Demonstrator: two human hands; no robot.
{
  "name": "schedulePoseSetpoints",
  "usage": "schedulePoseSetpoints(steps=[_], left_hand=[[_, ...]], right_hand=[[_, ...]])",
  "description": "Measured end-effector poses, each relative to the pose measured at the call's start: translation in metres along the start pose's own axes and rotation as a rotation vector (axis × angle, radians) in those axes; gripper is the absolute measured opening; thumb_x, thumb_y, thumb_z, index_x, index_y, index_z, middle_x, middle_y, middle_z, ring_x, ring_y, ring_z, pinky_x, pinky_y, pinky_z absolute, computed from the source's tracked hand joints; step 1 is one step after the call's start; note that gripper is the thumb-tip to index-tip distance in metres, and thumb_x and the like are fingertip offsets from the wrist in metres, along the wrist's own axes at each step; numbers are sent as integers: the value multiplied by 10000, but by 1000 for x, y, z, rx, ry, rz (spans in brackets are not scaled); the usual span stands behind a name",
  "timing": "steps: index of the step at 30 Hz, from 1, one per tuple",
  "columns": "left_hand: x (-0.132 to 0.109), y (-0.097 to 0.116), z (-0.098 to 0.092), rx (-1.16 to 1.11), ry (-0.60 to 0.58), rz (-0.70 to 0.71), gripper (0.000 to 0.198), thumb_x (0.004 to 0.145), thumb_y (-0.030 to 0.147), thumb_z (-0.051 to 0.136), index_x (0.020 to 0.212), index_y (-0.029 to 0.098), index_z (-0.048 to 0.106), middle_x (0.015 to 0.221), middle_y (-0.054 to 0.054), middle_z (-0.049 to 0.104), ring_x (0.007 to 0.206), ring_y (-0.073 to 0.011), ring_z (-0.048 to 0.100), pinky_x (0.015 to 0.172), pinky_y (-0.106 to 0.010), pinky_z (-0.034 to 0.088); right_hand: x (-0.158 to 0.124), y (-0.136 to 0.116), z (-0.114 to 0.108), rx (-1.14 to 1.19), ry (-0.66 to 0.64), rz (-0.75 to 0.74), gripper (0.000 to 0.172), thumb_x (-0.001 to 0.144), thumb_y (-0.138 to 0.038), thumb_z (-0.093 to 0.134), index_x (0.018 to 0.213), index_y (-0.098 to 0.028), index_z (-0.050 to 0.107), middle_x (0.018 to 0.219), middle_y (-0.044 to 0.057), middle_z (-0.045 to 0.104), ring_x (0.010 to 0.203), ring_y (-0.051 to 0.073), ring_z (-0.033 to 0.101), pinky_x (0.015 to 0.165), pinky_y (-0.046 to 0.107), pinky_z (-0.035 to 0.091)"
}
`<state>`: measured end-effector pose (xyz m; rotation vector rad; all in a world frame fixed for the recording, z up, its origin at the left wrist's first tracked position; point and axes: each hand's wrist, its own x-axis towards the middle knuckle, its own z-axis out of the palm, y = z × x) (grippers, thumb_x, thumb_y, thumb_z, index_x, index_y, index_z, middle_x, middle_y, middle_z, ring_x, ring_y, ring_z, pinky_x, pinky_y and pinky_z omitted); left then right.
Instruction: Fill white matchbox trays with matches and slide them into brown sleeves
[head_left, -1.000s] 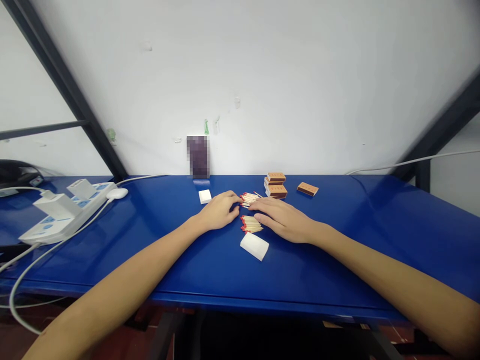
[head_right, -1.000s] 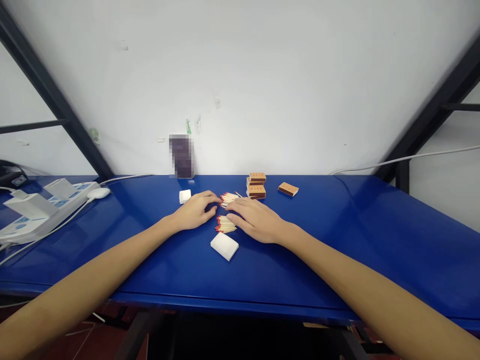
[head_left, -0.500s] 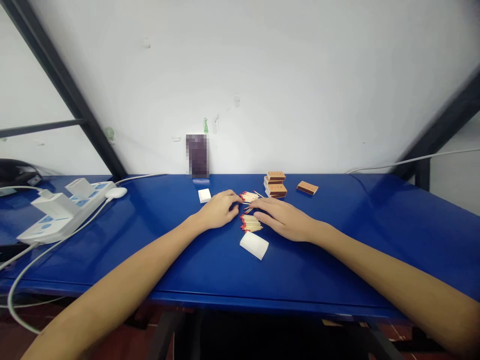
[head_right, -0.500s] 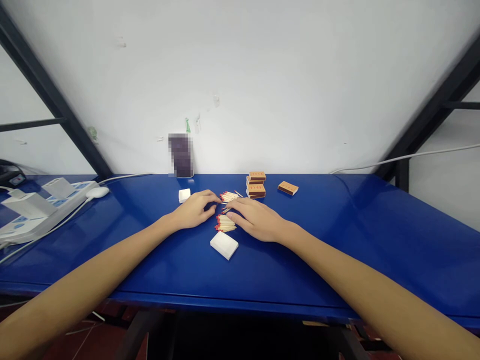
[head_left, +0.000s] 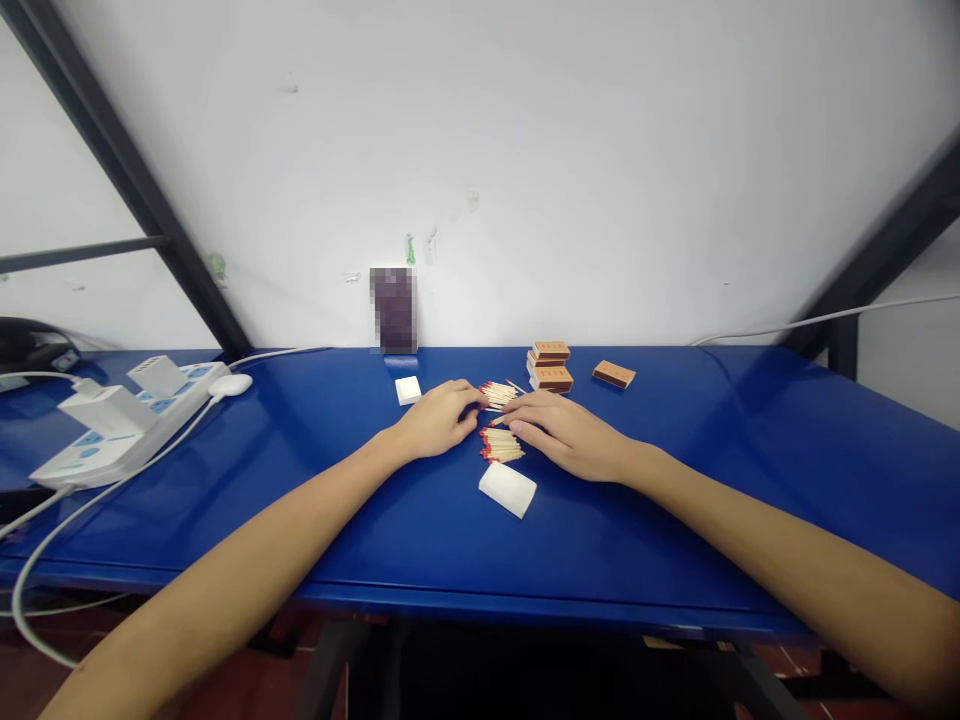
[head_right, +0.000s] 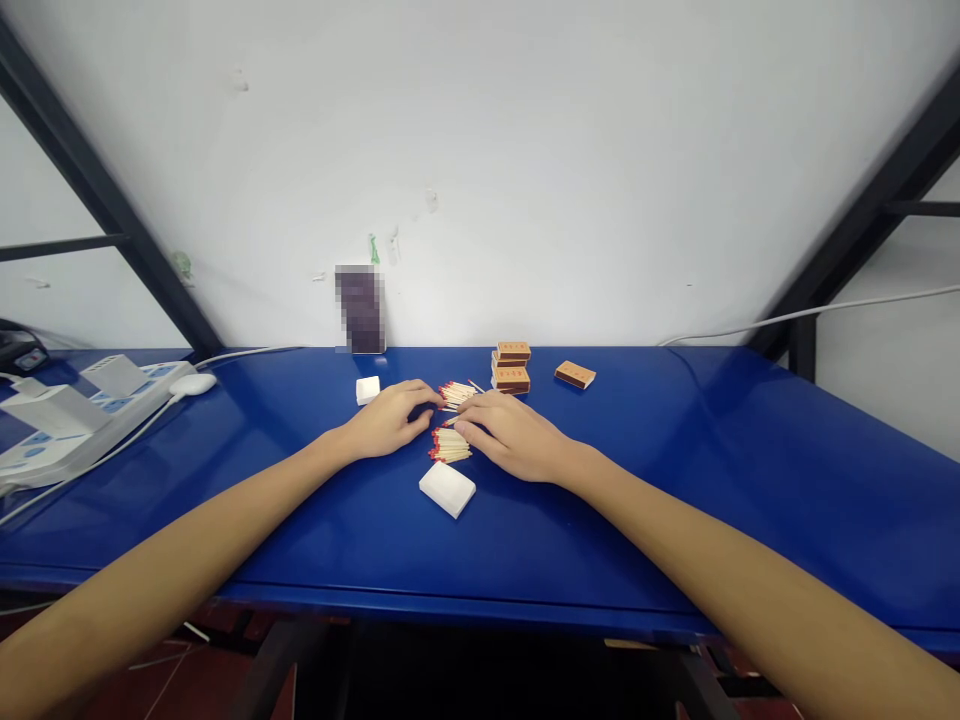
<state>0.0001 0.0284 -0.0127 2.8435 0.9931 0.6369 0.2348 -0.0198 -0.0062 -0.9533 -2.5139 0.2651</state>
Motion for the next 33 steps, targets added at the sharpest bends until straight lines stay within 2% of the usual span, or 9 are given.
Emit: schedulePoseSetpoints(steps=[4,12,18,28,33], left_hand=[[0,0,0,9,3,-11,308,915,166,463,1176,157,627,1090,-99,653,1017,-227,616,932,-393,504],[0,1,-1,9,-29,-26,313,919,161,458,1162,149,655,1155,-102,642,1072,-230,598,991,-396,480],[-2,-3,-1,14,-20,1,321,935,183,445,1175,171,658,1155,-102,632,1057,-230,598,988,-412,483],[-3,-7,-2,-12,-3,1,261,935,196,442,1127,176,617,1112,-90,642,1058,-219,598,980,-407,489],[-2,-4,-3,11,6,-49,239,918,200,463,1077,159,637,1079,-94,668,1018,-226,620,956,-420,502]], right_hand=[[0,1,1,-17,-16,20,407,1029,-369,360,1151,-198,709,1304,101,645,1218,275,558,1027,453,424],[1,0,0,-51,-15,-24,430,1032,-364,345,1091,-188,733,1249,113,667,1150,281,587,988,459,436],[4,-4,-1,-80,-20,-28,450,1038,-383,331,1117,-177,723,1252,125,663,1153,289,581,999,473,416],[5,-3,2,-85,16,-27,441,1033,-385,355,1146,-155,714,1281,140,653,1195,295,561,1028,489,400],[6,0,3,-81,8,-48,433,1032,-354,350,1168,-154,709,1283,135,662,1227,292,553,1070,507,371]])
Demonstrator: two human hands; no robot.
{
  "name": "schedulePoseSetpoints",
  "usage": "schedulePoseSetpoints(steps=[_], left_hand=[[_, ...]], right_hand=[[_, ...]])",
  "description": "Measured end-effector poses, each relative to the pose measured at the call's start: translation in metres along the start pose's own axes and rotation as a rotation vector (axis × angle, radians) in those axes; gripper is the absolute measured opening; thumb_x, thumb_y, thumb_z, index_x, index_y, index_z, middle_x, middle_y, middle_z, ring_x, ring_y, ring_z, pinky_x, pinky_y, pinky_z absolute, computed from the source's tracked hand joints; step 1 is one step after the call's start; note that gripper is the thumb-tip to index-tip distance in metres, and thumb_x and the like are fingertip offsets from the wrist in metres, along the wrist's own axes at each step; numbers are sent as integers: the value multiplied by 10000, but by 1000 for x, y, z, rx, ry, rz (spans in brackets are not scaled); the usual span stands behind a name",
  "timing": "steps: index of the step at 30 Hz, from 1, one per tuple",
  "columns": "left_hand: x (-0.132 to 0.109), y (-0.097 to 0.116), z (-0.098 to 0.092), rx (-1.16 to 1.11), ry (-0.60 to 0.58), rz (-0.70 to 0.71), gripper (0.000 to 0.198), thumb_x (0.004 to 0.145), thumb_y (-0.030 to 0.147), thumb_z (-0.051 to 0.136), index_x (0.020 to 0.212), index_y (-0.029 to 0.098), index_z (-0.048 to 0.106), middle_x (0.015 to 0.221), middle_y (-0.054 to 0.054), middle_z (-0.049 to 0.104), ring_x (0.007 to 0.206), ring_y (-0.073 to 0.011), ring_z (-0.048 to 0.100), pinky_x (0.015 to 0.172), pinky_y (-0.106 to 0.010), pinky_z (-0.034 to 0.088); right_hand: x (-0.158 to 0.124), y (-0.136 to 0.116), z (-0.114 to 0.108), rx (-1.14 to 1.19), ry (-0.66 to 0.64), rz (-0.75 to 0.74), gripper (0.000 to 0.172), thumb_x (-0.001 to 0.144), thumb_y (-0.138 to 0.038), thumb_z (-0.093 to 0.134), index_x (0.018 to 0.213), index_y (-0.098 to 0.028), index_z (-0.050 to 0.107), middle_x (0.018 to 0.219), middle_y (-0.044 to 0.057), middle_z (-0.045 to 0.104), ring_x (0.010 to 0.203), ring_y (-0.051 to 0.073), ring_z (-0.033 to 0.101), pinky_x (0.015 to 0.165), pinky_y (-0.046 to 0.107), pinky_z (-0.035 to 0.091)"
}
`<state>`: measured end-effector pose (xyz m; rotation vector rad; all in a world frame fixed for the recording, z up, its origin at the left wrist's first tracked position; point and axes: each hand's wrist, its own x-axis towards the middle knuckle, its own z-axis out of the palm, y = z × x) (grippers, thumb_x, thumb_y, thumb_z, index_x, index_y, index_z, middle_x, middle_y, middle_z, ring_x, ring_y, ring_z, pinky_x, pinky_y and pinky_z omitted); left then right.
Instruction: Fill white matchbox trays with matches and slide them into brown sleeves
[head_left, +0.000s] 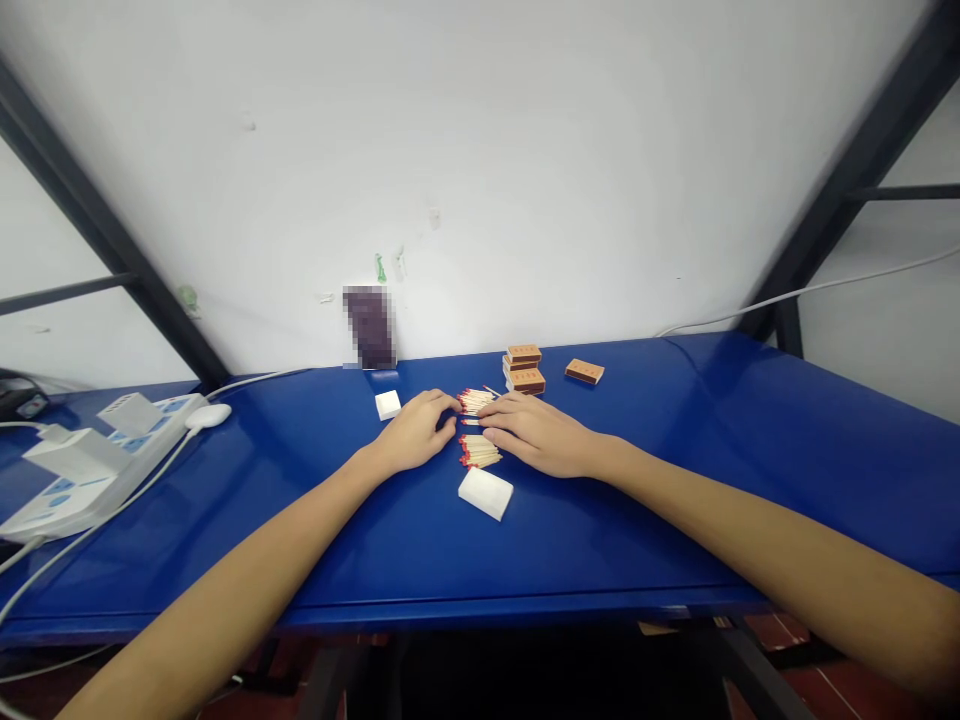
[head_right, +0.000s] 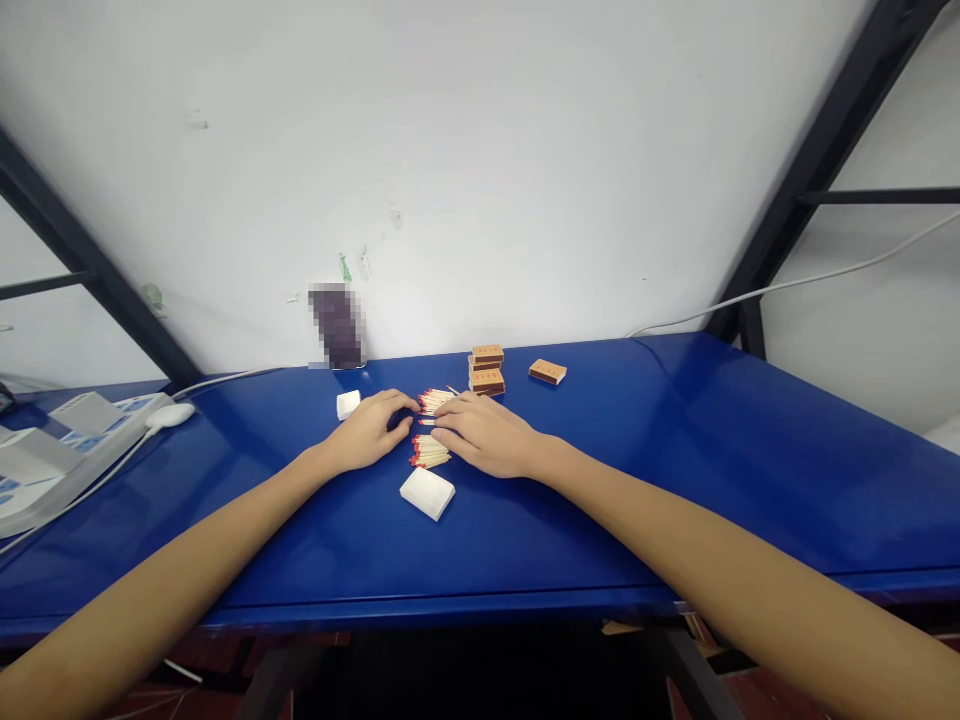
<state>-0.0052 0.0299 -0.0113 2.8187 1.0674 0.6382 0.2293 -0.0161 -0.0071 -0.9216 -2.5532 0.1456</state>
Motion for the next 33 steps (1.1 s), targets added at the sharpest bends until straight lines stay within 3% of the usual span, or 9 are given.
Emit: schedulePoseSetpoints(steps=[20,27,33], left_hand=[[1,4,0,4,-34,35,237,907,158,466,1049,182,654,1092,-73,656,998,-214,612,949,-391,486],[0,6,-1,14,-58,32,320,942,198,438,1200,196,628,1168,-98,612,1063,-228,583,993,-415,468],[0,3,0,11,-60,38,322,942,196,437,1191,205,642,1179,-95,600,1083,-227,577,1009,-414,463]], right_hand=[[-4,0,-1,9,-8,12,412,1033,-320,340,1184,-180,697,1284,111,655,1179,290,546,1005,512,407],[-3,-1,-2,0,-7,15,398,1026,-319,363,1160,-184,713,1279,114,657,1147,297,567,980,515,426],[-3,-1,-2,13,16,9,374,1013,-310,391,1175,-201,710,1258,113,670,1138,293,585,982,511,435]])
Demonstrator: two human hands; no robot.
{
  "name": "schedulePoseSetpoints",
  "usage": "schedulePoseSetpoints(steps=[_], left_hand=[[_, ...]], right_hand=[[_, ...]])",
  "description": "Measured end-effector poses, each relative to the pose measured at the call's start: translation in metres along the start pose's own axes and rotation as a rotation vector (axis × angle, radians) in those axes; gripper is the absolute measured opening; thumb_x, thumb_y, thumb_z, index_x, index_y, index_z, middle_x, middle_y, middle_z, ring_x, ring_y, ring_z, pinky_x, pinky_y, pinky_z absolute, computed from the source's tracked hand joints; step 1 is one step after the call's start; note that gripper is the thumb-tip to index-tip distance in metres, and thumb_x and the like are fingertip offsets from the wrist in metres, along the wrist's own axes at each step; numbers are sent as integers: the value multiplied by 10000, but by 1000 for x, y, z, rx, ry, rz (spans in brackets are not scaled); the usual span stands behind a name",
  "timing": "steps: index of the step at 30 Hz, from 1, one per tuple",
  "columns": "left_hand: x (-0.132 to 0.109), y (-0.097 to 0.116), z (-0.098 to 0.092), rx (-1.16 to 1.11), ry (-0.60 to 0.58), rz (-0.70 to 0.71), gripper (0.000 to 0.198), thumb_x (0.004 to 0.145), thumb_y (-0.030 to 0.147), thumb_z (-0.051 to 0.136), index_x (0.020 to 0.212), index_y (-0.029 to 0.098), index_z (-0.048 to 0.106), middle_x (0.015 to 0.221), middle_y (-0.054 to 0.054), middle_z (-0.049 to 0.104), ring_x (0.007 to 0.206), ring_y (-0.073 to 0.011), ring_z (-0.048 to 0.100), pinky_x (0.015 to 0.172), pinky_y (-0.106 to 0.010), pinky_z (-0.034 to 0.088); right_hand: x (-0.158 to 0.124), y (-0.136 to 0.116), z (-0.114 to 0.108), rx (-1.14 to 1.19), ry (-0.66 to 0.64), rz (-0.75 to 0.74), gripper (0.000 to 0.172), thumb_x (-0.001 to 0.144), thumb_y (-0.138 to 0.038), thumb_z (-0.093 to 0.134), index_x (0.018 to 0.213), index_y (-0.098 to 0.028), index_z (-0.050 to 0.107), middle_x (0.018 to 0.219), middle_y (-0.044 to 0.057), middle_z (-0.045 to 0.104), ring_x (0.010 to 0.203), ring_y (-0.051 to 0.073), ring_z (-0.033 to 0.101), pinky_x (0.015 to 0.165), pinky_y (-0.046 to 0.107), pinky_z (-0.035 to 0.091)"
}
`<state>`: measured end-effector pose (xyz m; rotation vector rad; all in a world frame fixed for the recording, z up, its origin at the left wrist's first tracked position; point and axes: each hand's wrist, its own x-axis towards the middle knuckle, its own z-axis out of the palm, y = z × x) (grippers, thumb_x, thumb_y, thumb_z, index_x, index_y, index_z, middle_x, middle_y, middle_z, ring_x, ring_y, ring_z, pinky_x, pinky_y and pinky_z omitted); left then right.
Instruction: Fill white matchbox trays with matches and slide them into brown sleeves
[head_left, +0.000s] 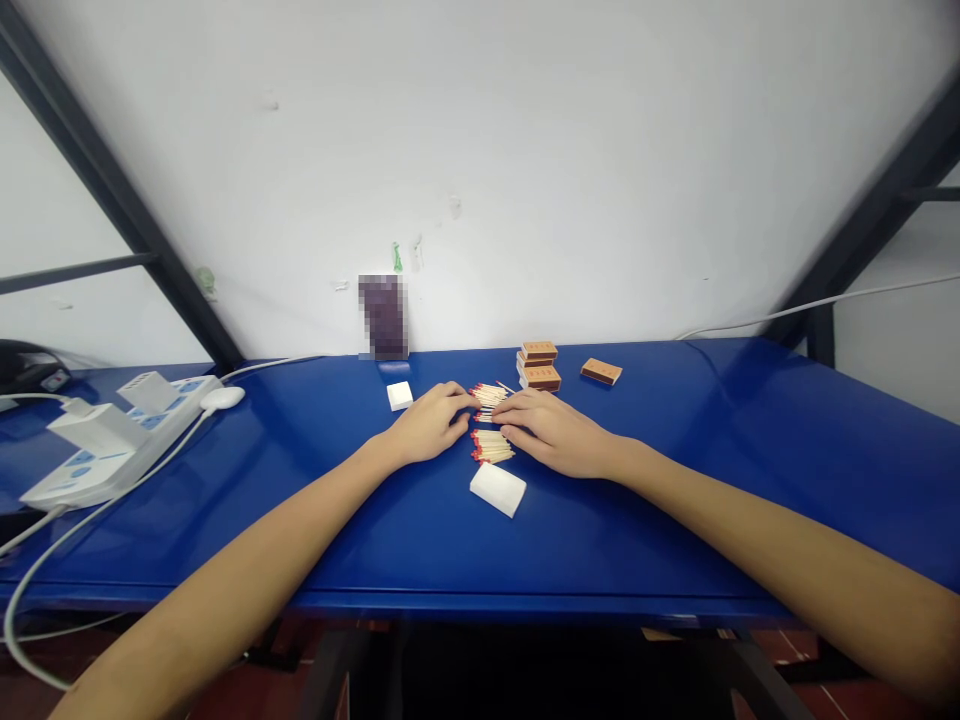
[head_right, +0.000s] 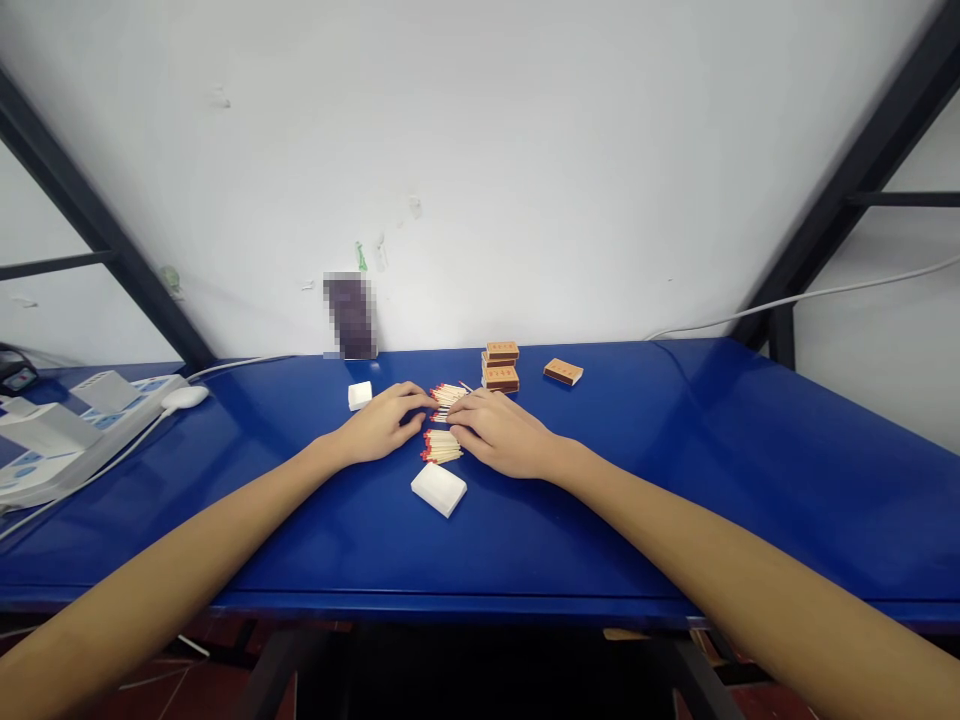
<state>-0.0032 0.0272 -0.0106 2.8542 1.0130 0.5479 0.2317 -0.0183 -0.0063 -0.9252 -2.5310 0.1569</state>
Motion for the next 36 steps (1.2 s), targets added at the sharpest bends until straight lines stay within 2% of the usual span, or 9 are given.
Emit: schedulePoseSetpoints(steps=[5,14,20,27,31,36], left_hand=[[1,0,0,-11,6,10,291,939,185,438,1147,189,642,1154,-92,611,1053,-218,580,997,-406,467],[1,-1,2,-25,17,40,259,930,168,441,1081,207,648,1126,-70,610,1032,-206,569,975,-393,473],[0,0,2,2,30,-11,308,937,201,444,1203,180,598,1153,-98,614,1048,-231,569,978,-417,470],[-1,1,3,8,27,-85,365,950,263,445,1281,165,565,1182,-121,575,1073,-255,538,995,-451,458],[-1,1,3,29,20,-96,366,950,278,445,1281,185,570,1190,-117,555,1078,-259,530,1002,-465,454],[-1,2,2,35,-11,-103,358,960,284,422,1263,180,583,1214,-121,537,1105,-262,529,1021,-467,445]], right_hand=[[-1,2,2,3,3,4,373,1001,-290,413,1279,-200,645,1326,105,636,1203,280,567,1019,492,433],[2,-1,-1,1,0,-21,361,1003,-299,409,1155,-191,719,1238,116,691,1158,291,599,1006,502,433],[1,0,0,-7,-4,-15,359,1008,-309,406,1158,-198,713,1260,107,680,1162,285,594,1002,484,430],[0,-4,-4,59,0,-46,347,1013,-326,404,1053,-251,740,1077,69,737,1062,265,628,962,465,456],[-2,-1,-2,46,34,-1,342,1009,-339,411,1136,-234,711,1190,81,700,1105,260,614,955,447,468],[-2,2,2,10,25,42,370,998,-346,424,1220,-199,681,1319,117,638,1226,297,561,1029,501,440]])
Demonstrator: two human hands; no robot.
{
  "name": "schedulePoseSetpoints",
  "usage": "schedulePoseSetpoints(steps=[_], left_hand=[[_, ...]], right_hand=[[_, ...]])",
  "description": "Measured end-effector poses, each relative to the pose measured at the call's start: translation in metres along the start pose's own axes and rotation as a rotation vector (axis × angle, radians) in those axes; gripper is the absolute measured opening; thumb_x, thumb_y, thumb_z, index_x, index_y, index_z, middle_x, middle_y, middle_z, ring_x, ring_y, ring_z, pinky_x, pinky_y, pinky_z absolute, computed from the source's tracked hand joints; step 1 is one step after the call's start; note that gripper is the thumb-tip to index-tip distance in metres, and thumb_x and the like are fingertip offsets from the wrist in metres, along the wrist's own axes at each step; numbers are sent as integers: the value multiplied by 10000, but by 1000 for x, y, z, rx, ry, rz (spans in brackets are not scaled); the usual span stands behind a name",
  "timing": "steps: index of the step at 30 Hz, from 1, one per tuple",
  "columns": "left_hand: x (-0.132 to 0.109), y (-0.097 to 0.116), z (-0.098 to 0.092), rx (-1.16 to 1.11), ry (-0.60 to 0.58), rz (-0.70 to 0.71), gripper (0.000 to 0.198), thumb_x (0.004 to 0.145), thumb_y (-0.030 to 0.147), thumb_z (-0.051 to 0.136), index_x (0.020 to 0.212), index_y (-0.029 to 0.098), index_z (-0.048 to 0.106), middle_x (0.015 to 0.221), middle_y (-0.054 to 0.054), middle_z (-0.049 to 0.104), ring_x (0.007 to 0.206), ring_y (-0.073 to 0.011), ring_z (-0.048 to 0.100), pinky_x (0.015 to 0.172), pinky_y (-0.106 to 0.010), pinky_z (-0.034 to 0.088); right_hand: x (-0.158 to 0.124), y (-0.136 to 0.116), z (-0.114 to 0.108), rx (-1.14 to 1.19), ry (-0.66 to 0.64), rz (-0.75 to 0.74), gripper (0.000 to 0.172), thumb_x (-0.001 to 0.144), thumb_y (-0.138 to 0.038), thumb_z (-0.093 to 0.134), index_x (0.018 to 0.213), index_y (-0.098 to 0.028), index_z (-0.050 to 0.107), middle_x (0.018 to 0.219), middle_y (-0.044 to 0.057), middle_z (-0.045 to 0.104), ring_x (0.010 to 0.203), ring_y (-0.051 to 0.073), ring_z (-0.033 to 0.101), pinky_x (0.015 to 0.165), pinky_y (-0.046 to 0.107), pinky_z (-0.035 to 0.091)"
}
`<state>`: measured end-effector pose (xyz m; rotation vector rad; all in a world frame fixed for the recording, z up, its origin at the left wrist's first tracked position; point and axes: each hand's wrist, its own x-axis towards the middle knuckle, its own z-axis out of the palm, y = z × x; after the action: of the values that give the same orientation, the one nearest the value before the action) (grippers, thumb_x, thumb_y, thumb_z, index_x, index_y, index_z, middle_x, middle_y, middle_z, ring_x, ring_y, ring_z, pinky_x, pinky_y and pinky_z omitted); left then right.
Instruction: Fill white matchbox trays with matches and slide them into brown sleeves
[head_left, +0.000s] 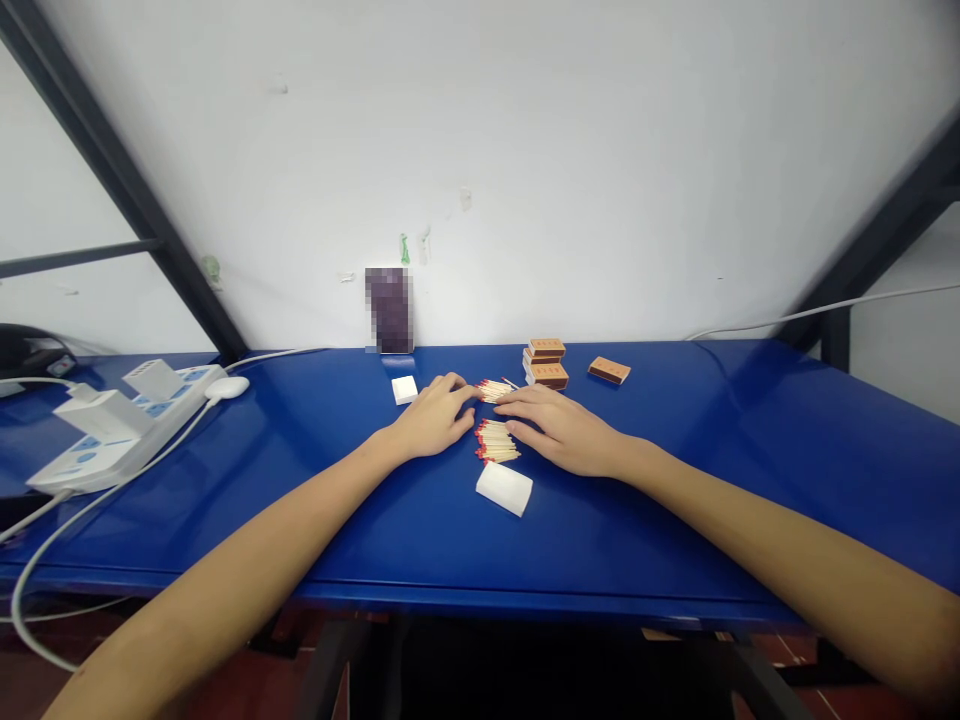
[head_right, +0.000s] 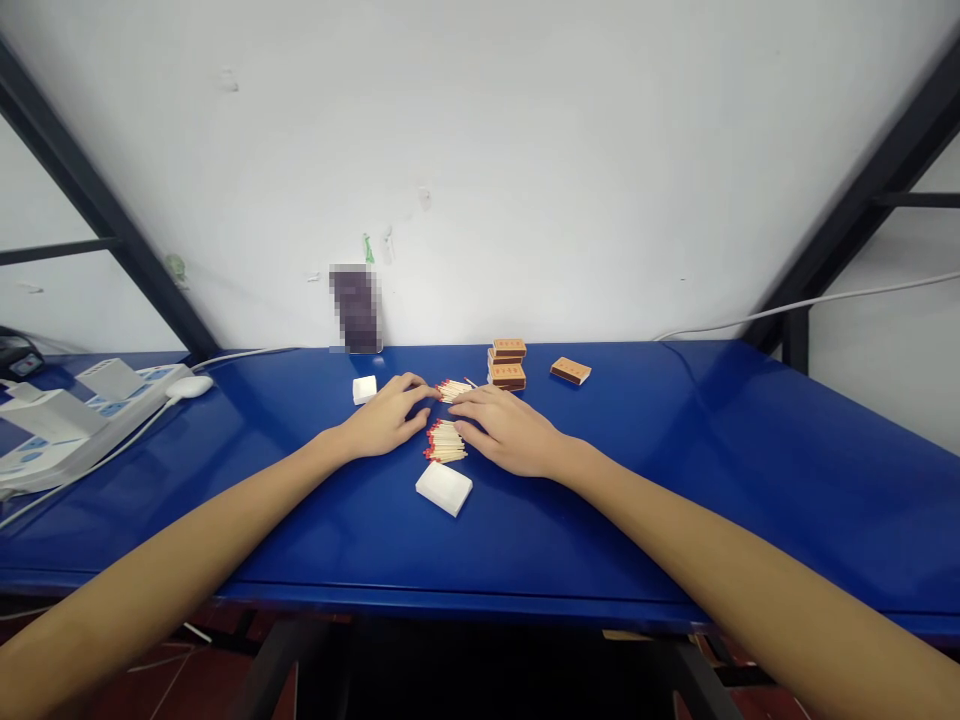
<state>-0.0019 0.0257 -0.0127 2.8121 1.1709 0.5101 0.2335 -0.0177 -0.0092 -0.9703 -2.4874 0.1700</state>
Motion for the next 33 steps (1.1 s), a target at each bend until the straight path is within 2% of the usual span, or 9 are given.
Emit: schedulePoseSetpoints(steps=[7,19,29,33], left_hand=[[0,0,0,10,-22,10,358,967,288,401,1263,188,576,1226,-118,537,1110,-258,531,1022,-464,445],[1,2,-2,29,-36,8,407,969,277,378,1339,187,521,1180,-121,543,1067,-264,519,991,-478,447],[1,-1,0,32,-31,23,403,977,291,375,1339,210,533,1163,-111,539,1051,-255,518,987,-468,446],[1,-1,0,42,-39,28,391,978,285,370,1316,213,553,1171,-109,537,1060,-254,515,990,-463,444]], right_hand=[[2,-1,0,-47,-43,-11,413,1011,-359,386,1244,-164,666,1333,134,627,1240,301,554,1040,514,439],[0,0,0,-30,-86,75,455,1007,-409,379,1312,-171,620,1422,138,555,1326,304,496,1087,521,420],[0,-1,-2,26,-72,62,412,1007,-387,388,1280,-192,628,1346,130,600,1249,295,554,1041,516,469],[-1,1,-1,24,-68,96,420,1010,-393,376,1308,-210,607,1392,131,553,1265,290,543,1042,506,474]])
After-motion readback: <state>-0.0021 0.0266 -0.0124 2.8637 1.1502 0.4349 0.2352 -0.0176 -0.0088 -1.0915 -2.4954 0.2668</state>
